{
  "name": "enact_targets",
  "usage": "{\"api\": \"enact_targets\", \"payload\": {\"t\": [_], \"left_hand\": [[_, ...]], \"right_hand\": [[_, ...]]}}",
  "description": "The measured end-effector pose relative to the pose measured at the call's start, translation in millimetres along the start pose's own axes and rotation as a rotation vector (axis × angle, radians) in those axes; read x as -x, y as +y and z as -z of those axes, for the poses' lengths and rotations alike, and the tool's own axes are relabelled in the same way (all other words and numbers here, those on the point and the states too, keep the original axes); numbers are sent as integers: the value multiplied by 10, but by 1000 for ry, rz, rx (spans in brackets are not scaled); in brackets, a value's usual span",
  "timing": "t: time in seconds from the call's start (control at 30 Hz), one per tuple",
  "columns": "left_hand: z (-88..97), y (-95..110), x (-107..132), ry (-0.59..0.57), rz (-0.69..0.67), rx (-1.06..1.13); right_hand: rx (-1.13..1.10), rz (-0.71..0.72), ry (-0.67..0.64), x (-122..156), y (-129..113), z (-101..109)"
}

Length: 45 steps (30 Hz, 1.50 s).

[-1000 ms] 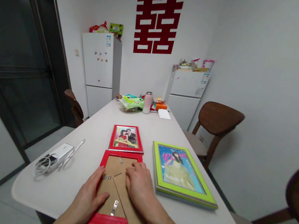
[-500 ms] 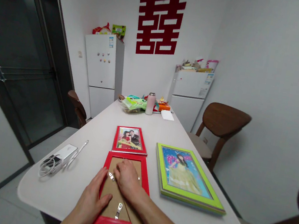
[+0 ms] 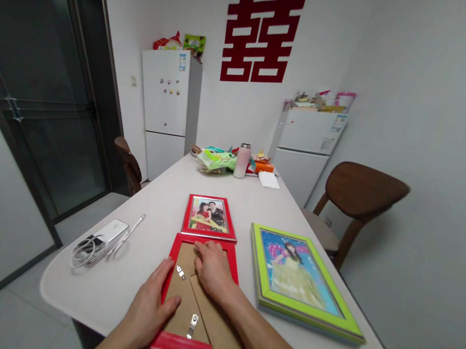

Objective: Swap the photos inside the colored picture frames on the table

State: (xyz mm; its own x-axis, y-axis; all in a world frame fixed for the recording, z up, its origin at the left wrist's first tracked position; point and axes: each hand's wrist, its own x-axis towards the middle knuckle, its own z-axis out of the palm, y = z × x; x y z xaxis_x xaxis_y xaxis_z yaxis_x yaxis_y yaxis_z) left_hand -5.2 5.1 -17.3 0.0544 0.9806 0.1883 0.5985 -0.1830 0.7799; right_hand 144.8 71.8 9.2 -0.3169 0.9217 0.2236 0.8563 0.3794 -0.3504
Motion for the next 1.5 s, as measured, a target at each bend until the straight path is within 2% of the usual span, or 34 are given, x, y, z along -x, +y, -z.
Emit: {"api": "enact_targets", "payload": {"t": [0.13,0.23,0.33,0.53,0.67,0.77,1.0,1.17,1.27,1.4,1.5], "left_hand": [[2,7,8,1,-8,-20],[-7,5,6,14,-19,-29],[-19,-6,-4,28,-15,-35],[-1,20,-1,29,11,-4],[29,52,11,31,48,52],[29,60,7,38,63,68],[46,52,-14,45,74,138],[100,66,-32,29,77,324],[136,114,-43,-4,81,465],[271,129,-35,-17,206,660],[487,39,-9,-8,320,733]], "right_hand": [[-226,237,-211,406,11,270],[-297,297,-326,663,8,365],[-287,283,-278,752,-35,311],[-275,208,-118,693,-83,187],[-187,7,-5,670,0,216],[-94,-69,-33,665,11,207],[-196,-81,-68,614,-58,168],[-203,-106,-59,581,-27,321],[-209,-85,-42,562,-138,398],[-280,-13,-12,526,-413,386],[-359,68,-25,526,-534,337]]}}
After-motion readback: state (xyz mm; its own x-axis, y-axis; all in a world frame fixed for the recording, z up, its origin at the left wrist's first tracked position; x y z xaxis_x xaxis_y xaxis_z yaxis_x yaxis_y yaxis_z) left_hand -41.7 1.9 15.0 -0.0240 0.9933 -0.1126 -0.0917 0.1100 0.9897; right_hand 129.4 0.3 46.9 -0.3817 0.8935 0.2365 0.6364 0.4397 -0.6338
